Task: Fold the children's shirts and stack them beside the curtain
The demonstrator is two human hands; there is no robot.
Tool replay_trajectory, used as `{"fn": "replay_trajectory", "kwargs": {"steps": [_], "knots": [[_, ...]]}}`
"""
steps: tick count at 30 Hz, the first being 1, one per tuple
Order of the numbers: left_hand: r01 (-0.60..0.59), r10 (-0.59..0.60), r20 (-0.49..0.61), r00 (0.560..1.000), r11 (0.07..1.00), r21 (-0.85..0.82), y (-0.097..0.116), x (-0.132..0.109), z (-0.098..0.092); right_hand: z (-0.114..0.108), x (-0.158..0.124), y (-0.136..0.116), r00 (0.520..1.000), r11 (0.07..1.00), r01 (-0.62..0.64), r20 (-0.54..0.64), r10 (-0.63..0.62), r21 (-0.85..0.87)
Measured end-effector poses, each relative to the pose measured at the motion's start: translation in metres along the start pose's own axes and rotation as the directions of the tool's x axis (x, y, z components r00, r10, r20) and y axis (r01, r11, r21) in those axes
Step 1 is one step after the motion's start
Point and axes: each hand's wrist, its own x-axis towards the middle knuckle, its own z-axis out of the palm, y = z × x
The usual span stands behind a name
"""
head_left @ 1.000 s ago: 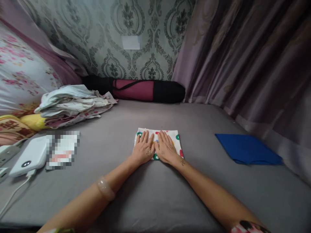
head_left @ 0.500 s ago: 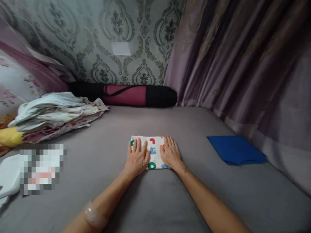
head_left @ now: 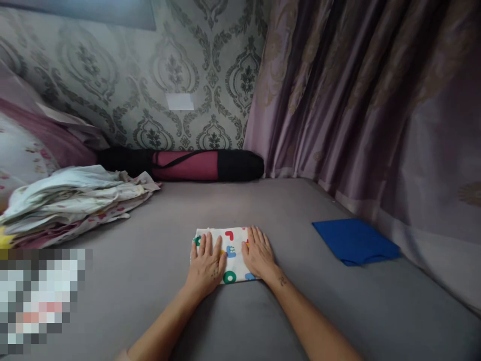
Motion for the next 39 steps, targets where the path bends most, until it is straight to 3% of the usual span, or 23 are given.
{"fn": "replay_trajectory", "kwargs": {"steps": [6, 9, 13, 20, 22, 27, 33, 36, 39], "knots": [[-0.021, 0.031, 0.129, 0.991, 0.996, -0.082, -0.010, 0.010, -0.010, -0.008, 0.005, -0.002, 0.998, 1.000, -0.020, 0.065, 0.019, 0.008], [0.028, 0.001, 0.179, 0.984, 0.987, -0.160, -0.018, 0.018, -0.020, -0.018, 0.008, -0.009, 0.995, 1.000, -0.022, 0.101, 0.021, 0.011], [0.093, -0.079, 0.093, 0.993, 0.984, -0.154, -0.019, 0.021, -0.027, -0.023, 0.009, -0.028, 0.993, 0.994, 0.098, 0.068, -0.100, 0.038], [-0.027, 0.027, 0.000, 1.000, 0.993, -0.119, -0.013, 0.022, -0.015, -0.004, 0.011, -0.051, 0.967, 0.967, 0.250, 0.038, -0.252, 0.048], [-0.036, 0.034, -0.014, 0.999, 0.992, -0.121, -0.014, 0.023, -0.009, 0.002, 0.012, -0.050, 0.968, 0.968, 0.248, 0.033, -0.250, 0.045], [-0.003, 0.012, 0.074, 0.997, 0.992, -0.126, -0.019, 0.026, 0.004, 0.008, 0.011, -0.050, 0.973, 0.973, 0.224, 0.039, -0.227, 0.059], [0.001, 0.014, 0.116, 0.993, 0.992, -0.125, -0.020, 0.029, -0.001, 0.001, 0.015, -0.050, 0.968, 0.970, 0.221, 0.099, -0.232, 0.104], [0.001, 0.009, 0.089, 0.996, 0.993, -0.114, -0.020, 0.027, -0.005, -0.003, 0.017, -0.043, 0.967, 0.974, 0.189, 0.145, -0.207, 0.128], [0.020, -0.017, 0.034, 0.999, 0.994, -0.106, -0.019, 0.024, -0.002, -0.002, 0.014, -0.035, 0.990, 0.992, 0.103, 0.086, -0.110, 0.078]]}}
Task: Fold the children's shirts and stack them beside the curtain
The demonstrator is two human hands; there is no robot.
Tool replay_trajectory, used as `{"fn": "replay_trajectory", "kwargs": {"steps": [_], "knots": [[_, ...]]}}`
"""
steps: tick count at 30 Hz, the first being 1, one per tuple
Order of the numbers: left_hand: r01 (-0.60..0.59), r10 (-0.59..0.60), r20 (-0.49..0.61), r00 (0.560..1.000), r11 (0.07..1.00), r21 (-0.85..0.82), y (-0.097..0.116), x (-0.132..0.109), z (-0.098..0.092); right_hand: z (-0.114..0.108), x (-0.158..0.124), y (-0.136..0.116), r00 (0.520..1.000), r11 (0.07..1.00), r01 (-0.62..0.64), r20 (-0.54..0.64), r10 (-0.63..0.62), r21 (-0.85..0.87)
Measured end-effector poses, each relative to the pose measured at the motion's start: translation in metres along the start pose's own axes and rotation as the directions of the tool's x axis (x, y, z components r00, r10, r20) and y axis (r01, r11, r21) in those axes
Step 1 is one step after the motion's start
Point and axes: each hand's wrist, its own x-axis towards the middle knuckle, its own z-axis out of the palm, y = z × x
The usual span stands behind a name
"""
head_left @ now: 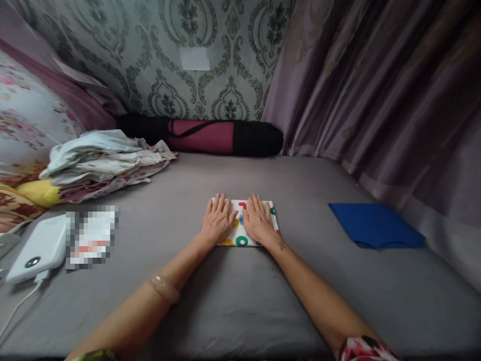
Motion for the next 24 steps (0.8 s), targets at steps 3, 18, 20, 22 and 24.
{"fn": "replay_trajectory", "kwargs": {"steps": [3, 18, 20, 22, 24], "knots": [[0.017, -0.016, 0.027, 1.000, 0.999, -0.029, 0.000, -0.001, 0.006, 0.005, -0.004, 0.004, 0.999, 0.998, -0.030, -0.031, 0.029, -0.046], [0.025, -0.005, 0.149, 0.989, 0.991, -0.133, -0.031, -0.011, -0.003, -0.007, -0.010, 0.046, 0.996, 0.991, -0.081, 0.026, 0.085, -0.106], [0.030, -0.009, 0.139, 0.990, 0.989, -0.143, -0.032, -0.012, -0.001, -0.007, -0.010, 0.047, 0.995, 0.989, -0.079, 0.043, 0.085, -0.121], [0.033, -0.014, 0.114, 0.993, 0.986, -0.166, -0.032, -0.012, 0.001, -0.010, -0.009, 0.045, 0.994, 0.989, -0.083, 0.067, 0.092, -0.124], [0.032, -0.016, 0.079, 0.997, 0.977, -0.213, -0.032, -0.012, 0.002, -0.015, -0.007, 0.040, 0.992, 0.987, -0.093, 0.071, 0.102, -0.129]]}}
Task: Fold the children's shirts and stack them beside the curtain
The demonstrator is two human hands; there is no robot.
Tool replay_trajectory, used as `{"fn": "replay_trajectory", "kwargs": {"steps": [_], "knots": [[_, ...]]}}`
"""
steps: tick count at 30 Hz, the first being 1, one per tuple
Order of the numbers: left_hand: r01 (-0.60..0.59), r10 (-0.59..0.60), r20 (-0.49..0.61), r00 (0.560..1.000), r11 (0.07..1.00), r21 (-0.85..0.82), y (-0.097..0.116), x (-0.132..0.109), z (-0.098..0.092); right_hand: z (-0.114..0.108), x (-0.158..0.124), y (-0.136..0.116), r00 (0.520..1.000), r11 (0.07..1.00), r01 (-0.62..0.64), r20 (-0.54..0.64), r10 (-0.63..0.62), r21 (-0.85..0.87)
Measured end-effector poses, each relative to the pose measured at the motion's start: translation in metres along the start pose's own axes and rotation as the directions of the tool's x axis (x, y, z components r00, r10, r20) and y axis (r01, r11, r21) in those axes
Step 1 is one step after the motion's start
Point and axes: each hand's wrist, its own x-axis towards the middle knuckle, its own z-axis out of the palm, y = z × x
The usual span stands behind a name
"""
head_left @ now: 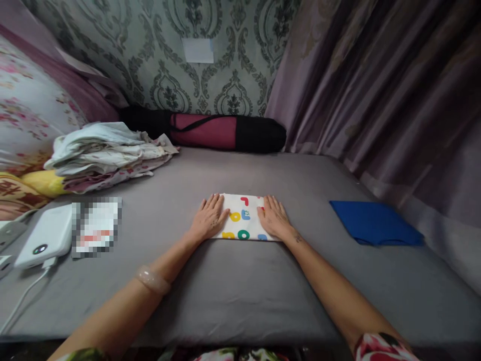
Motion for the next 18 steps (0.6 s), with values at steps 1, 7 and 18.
{"fn": "replay_trajectory", "kwargs": {"steps": [1, 7, 18], "knots": [[-0.001, 0.000, -0.021, 1.000, 0.999, -0.035, -0.001, 0.000, 0.001, -0.003, 0.000, -0.005, 1.000, 1.000, 0.004, -0.014, -0.004, -0.003], [0.051, -0.107, -0.156, 0.982, 0.944, -0.325, -0.016, 0.005, 0.005, -0.006, -0.003, -0.051, 0.973, 0.975, 0.215, -0.103, -0.208, 0.059], [0.084, -0.226, -0.212, 0.951, 0.846, -0.526, -0.018, 0.005, -0.002, 0.017, -0.004, -0.063, 0.978, 0.972, 0.207, -0.045, -0.204, 0.109]]}}
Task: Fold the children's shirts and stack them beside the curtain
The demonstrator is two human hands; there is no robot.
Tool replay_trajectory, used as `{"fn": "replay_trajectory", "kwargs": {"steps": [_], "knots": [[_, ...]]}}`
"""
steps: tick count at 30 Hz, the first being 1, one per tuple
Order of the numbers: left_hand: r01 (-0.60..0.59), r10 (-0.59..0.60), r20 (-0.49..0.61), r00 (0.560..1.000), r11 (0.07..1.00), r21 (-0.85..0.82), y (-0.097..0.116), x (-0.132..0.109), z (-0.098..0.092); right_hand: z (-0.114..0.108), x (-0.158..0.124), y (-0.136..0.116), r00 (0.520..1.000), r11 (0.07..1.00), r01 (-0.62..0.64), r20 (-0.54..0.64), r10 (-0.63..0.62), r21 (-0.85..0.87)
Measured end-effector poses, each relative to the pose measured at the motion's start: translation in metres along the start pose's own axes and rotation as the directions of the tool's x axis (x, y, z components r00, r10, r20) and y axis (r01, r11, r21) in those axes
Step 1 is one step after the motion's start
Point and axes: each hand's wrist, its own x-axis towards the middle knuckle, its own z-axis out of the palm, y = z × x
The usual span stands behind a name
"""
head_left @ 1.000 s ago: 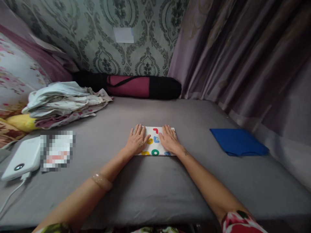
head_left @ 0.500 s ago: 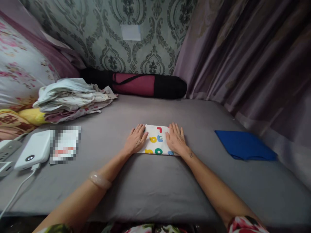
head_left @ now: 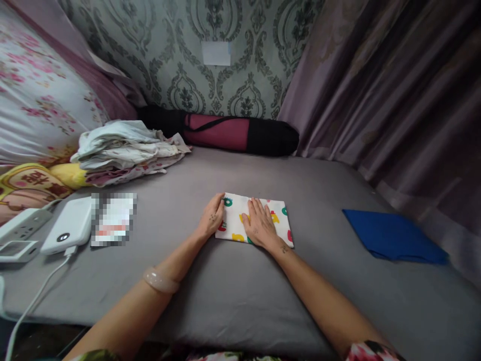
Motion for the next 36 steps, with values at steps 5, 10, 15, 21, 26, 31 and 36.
{"fn": "replay_trajectory", "kwargs": {"steps": [5, 10, 15, 21, 26, 31, 36], "knots": [[0.063, -0.067, -0.056, 0.996, 0.996, -0.070, 0.000, 0.002, -0.001, -0.015, 0.006, -0.011, 0.997, 1.000, -0.021, 0.075, 0.022, -0.006], [0.058, -0.067, -0.064, 0.996, 0.989, -0.139, -0.002, 0.003, 0.000, -0.009, 0.008, -0.034, 0.997, 0.998, 0.057, -0.046, -0.058, -0.025], [0.059, -0.074, -0.077, 0.994, 0.982, -0.180, -0.002, 0.002, -0.001, 0.004, 0.004, -0.037, 0.995, 0.997, 0.061, -0.073, -0.064, -0.048], [0.057, -0.081, -0.093, 0.992, 0.971, -0.232, 0.002, 0.002, -0.005, -0.005, 0.013, -0.046, 0.999, 0.999, 0.029, 0.016, -0.028, -0.015], [0.070, -0.102, -0.105, 0.989, 0.961, -0.268, -0.001, 0.004, -0.002, -0.001, 0.016, -0.073, 0.982, 0.982, 0.187, -0.018, -0.187, 0.008], [0.080, -0.105, -0.085, 0.991, 0.963, -0.257, -0.001, 0.004, -0.001, 0.013, 0.010, -0.080, 0.974, 0.973, 0.226, -0.007, -0.226, 0.035], [0.051, -0.065, -0.063, 0.996, 0.979, -0.199, 0.002, 0.001, -0.003, 0.010, 0.014, -0.076, 0.975, 0.962, 0.220, 0.008, -0.224, 0.162]]}}
